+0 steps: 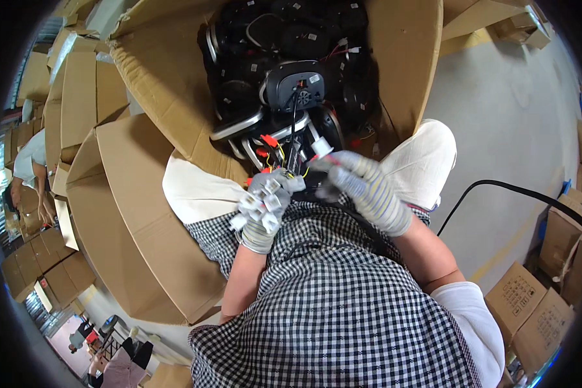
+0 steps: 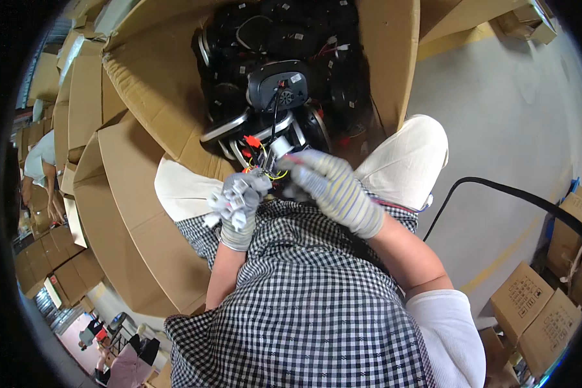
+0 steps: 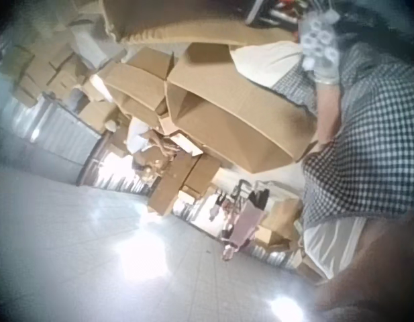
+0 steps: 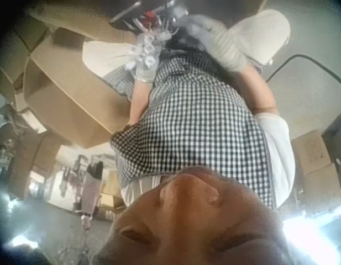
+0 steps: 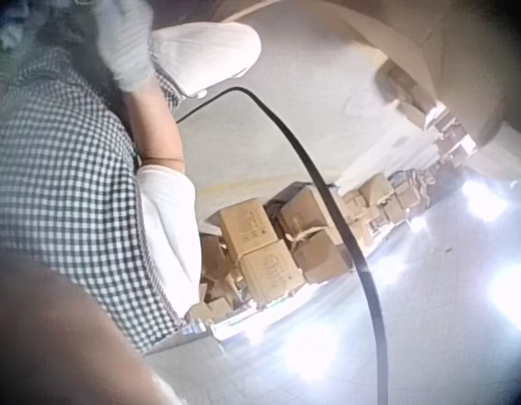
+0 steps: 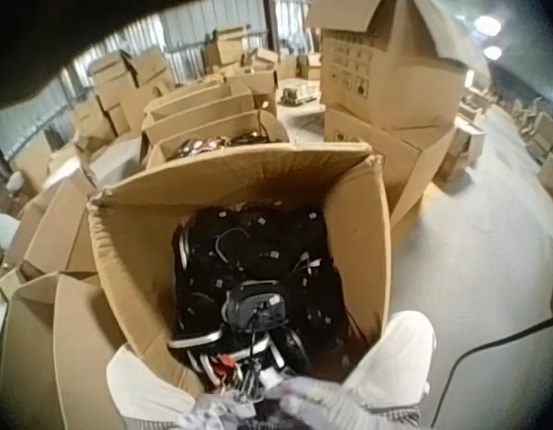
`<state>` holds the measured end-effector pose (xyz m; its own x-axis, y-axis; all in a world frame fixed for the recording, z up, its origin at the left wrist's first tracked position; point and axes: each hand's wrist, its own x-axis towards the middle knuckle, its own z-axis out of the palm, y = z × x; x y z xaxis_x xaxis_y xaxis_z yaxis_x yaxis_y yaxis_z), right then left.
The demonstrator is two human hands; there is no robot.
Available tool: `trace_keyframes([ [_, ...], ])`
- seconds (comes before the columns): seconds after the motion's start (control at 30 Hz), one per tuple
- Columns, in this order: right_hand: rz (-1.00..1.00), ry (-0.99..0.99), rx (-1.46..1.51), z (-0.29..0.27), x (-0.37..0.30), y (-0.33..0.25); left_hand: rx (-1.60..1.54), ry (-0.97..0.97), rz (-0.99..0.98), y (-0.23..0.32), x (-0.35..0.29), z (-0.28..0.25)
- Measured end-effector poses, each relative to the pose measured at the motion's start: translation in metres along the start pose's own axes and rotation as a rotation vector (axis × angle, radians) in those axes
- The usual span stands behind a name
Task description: The person tests electronic display meters by plugging their wire harnesses into a test cable by hand to power them on and placing them into cardboard boxes.
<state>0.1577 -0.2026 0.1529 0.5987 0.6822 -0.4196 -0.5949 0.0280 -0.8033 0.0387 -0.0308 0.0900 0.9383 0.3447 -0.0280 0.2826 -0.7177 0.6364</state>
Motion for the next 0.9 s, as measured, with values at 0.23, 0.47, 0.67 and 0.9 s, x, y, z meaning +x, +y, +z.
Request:
trace_keyframes([
  [0.23, -0.031, -0.143, -0.491, -0.009, 0.009, -0.004, -0.199, 0.124, -0.014, -0.005, -0.001, 0.004],
  [0.47, -0.137, -0.233, -0.777, -0.002, 0.018, -0.008, -0.169, -0.005, -0.117, -0.022, -0.002, 0.005],
  [0.67, 0.272, -0.534, -0.211, -0.029, 0.038, 0.005, -0.824, -0.122, -0.243, -0.034, -0.007, 0.009],
  [0.9, 0.402, -0.73, -0.177, -0.036, 0.059, 0.022, -0.845, -0.267, -0.19, -0.011, 0.001, -0.011],
])
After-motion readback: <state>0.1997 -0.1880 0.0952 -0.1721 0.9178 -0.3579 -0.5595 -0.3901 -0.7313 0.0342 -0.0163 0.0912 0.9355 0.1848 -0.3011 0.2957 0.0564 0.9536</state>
